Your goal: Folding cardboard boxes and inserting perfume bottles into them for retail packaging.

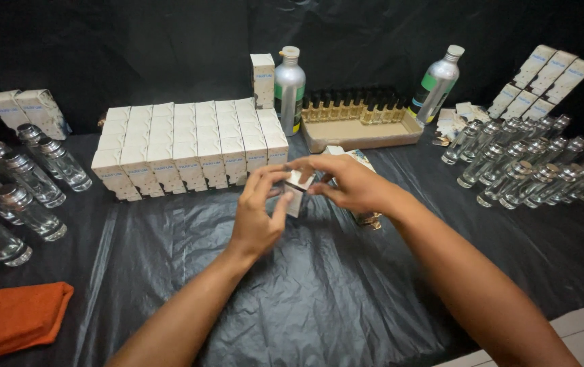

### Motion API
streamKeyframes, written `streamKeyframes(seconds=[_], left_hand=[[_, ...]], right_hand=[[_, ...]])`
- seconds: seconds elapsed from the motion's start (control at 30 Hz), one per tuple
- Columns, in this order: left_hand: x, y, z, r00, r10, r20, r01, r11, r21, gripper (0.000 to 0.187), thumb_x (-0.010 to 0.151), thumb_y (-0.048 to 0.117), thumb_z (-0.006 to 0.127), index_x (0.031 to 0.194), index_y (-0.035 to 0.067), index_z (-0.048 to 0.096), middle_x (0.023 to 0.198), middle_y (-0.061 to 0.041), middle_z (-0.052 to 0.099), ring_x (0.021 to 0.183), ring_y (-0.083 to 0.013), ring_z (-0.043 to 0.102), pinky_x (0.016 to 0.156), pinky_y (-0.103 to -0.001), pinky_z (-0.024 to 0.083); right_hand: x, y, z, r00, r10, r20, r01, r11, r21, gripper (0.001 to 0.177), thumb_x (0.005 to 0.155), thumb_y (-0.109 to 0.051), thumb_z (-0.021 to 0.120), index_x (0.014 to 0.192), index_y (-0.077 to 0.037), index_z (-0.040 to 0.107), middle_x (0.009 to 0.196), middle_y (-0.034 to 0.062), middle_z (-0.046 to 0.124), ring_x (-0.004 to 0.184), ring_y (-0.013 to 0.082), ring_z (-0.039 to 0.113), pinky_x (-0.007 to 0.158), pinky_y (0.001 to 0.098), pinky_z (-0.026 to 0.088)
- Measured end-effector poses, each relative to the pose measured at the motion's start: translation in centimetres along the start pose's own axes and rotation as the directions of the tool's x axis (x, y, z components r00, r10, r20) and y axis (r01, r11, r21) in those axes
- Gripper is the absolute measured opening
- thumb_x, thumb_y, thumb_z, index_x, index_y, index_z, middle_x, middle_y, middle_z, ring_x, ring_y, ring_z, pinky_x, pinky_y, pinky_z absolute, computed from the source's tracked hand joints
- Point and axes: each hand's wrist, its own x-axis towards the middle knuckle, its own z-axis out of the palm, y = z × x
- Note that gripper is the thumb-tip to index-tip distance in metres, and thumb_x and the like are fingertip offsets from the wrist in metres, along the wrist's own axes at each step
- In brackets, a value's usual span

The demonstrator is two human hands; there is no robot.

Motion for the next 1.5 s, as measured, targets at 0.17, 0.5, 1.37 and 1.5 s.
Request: streamKeyframes(seconds=[0.17,0.5,1.37,1.5], left_hand=[[-0.4,-0.2,0.2,0.999,-0.001,0.048,-0.005,0.992,0.125,0.067,0.079,0.02,0.084,0.137,0.0,0.056,0.124,-0.02,0.048,0.117,-0.0441,0.06,0.09,-0.05,0.062],[-0.5,-0.2,0.5,1.0,-0.017,-0.015,0.016,1.0,-0.022,0.06,0.085,0.012,0.083,0.135,-0.005,0.054,0.11,-0.024,0.064,0.1,-0.0413,0.071,0.082,-0.044,0.065],[20.2,-7.8,-6.3,0.974,-0.068,-0.214,0.108,0.977,0.182,0.044,0.075,-0.007,0.08,0.106,0.014,0.058,0.096,-0.003,0.075,0.08,-0.0127,0.069,0.073,-0.03,0.055],[20.3,-8.5,-6.1,0.972,-0.144,-0.186,0.181,0.962,0.204,0.042,0.077,-0.004,0.081,0.106,0.015,0.058,0.098,-0.005,0.073,0.082,-0.0156,0.068,0.074,-0.032,0.056]], right_hand=[[0.4,1.6,1.3,0.995,-0.045,-0.084,0.022,0.965,-0.262,0.036,0.083,-0.033,0.088,0.099,-0.01,0.065,0.081,0.0081,0.063,0.069,0.0275,0.068,0.062,0.0407,0.059],[0.6,2.5,1.3,0.965,0.044,-0.257,-0.112,0.961,-0.253,0.037,0.099,-0.046,0.067,0.079,-0.016,0.062,0.056,0.0022,0.062,0.054,0.0222,0.065,0.056,0.0344,0.052],[17.9,8.5,-3.2,0.97,0.111,-0.215,-0.182,0.922,-0.342,0.044,0.09,-0.01,0.076,0.133,-0.013,0.068,0.132,0.0156,0.066,0.116,0.0329,0.062,0.095,0.0473,0.049],[18.1,8.8,-3.0,0.953,0.122,-0.279,-0.193,0.951,-0.241,0.036,0.09,0.0,0.071,0.125,-0.007,0.072,0.132,0.0181,0.066,0.112,0.0326,0.07,0.095,0.0429,0.06]])
